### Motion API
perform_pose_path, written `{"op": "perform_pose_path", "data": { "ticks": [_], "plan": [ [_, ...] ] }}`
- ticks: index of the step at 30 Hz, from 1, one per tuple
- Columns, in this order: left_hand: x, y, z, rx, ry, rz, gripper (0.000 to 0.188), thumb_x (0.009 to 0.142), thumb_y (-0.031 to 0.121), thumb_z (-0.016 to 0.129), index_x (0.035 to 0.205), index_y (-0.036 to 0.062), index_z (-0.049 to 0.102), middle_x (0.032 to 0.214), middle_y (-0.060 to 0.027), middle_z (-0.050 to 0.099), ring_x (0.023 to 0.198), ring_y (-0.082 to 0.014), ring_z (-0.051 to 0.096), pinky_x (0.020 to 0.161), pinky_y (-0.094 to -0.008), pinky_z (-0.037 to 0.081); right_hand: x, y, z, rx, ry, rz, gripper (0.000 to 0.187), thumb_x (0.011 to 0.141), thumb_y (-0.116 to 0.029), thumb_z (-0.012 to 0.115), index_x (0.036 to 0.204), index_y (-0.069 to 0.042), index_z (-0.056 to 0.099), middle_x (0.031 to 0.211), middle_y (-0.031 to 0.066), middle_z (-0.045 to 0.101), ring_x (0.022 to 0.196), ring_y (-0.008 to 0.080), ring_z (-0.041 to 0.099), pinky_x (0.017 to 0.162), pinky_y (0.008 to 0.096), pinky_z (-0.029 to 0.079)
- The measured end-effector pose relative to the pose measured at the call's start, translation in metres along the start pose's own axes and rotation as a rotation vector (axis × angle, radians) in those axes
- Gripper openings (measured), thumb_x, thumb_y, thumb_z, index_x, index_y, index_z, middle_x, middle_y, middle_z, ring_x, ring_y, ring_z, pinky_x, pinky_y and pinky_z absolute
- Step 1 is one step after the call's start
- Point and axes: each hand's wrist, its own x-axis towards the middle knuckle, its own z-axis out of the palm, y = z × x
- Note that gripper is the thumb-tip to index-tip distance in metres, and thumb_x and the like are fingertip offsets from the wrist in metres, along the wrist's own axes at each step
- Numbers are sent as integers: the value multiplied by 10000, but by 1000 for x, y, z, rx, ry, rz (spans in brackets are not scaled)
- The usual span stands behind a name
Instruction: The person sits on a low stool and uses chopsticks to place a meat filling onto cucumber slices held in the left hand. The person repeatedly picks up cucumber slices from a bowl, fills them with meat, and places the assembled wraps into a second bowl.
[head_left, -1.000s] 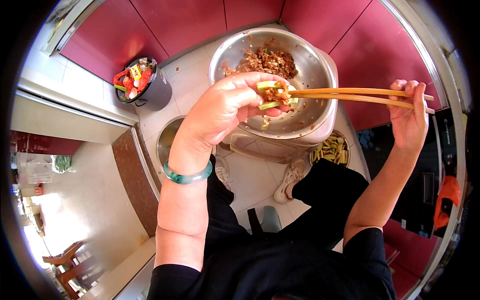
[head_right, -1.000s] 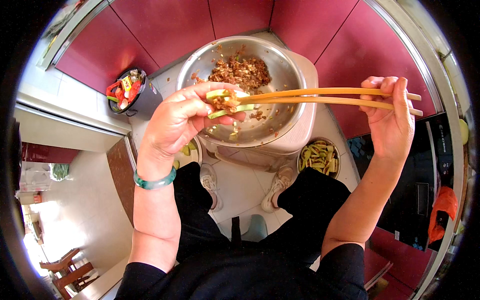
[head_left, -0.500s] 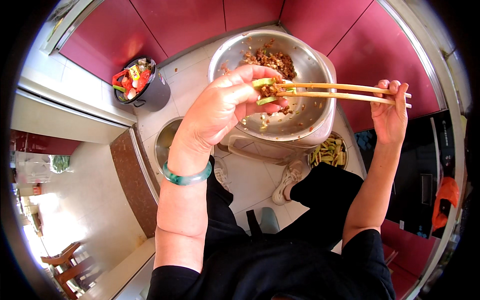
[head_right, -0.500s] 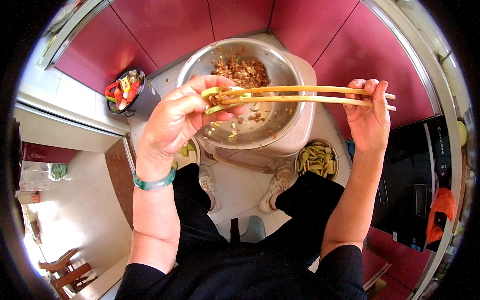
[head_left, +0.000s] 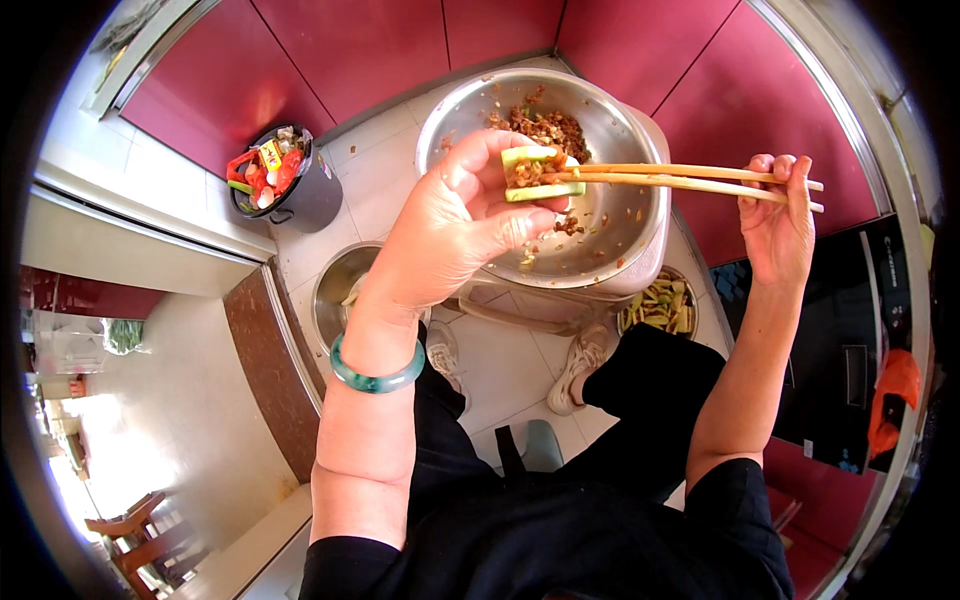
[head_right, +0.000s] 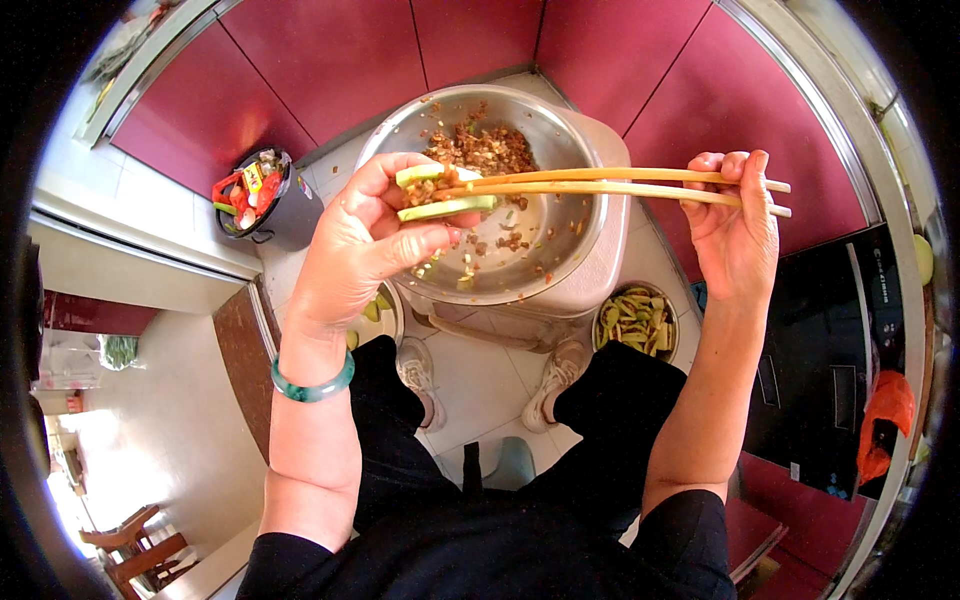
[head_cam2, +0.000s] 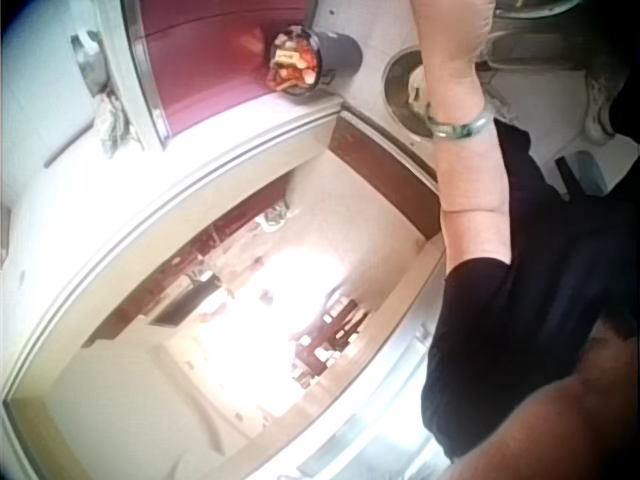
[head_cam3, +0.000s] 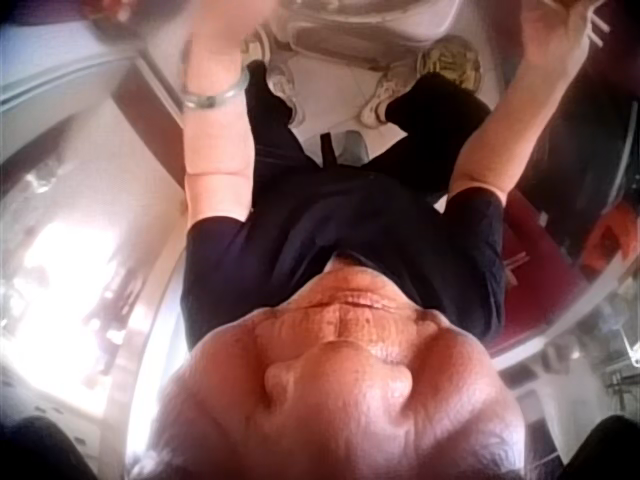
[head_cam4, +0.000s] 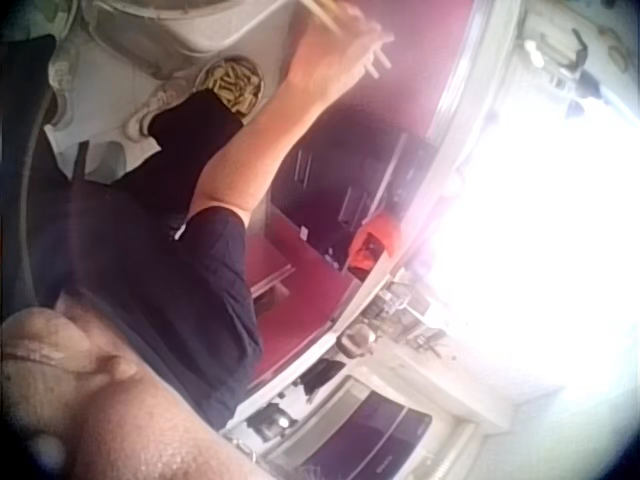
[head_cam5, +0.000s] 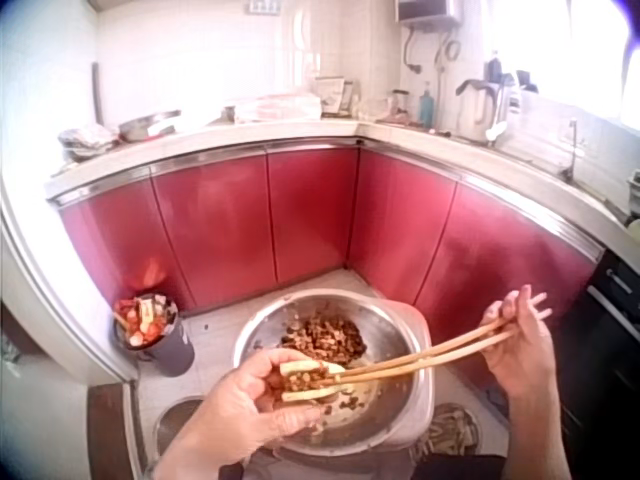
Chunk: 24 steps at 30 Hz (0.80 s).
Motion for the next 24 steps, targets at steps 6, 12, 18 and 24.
{"op": "perform_pose_path", "data": {
  "ticks": [6, 12, 18, 24],
  "plan": [
    [4, -6, -4, -26, 47, 106, 381, 792, 9, 630, 1133, 38, 462, 1025, -125, 600, 902, -265, 626, 764, -310, 514, -1, 6, 0, 44, -10, 31, 328, 959, -323, 367, 790, -68, 488, 861, 113, 571, 724, 154, 576, 663, 249, 540],
    [4, -1, -8, -64, 56, 159, 370, 807, 12, 617, 1140, 48, 460, 1024, -135, 599, 905, -267, 624, 749, -314, 519, -2, 2, -16, 209, -31, 21, 327, 961, -313, 363, 814, -57, 503, 911, 118, 547, 776, 171, 584, 688, 265, 548],
    [5, -4, -5, -52, 12, 158, 382, 807, 10, 615, 1149, 50, 451, 1035, -153, 597, 904, -271, 623, 737, -315, 522, -1, 17, 0, 267, -38, 39, 324, 949, -326, 382, 821, -60, 515, 929, 116, 554, 838, 189, 581, 747, 289, 542],
    [6, -5, -7, -37, 31, 146, 373, 815, 17, 607, 1151, 50, 449, 1035, -159, 596, 904, -273, 624, 742, -317, 524, -5, 14, 1, 138, -25, 0, 316, 950, -319, 392, 799, -72, 519, 891, 101, 566, 823, 159, 577, 702, 275, 538]
  ]
}}
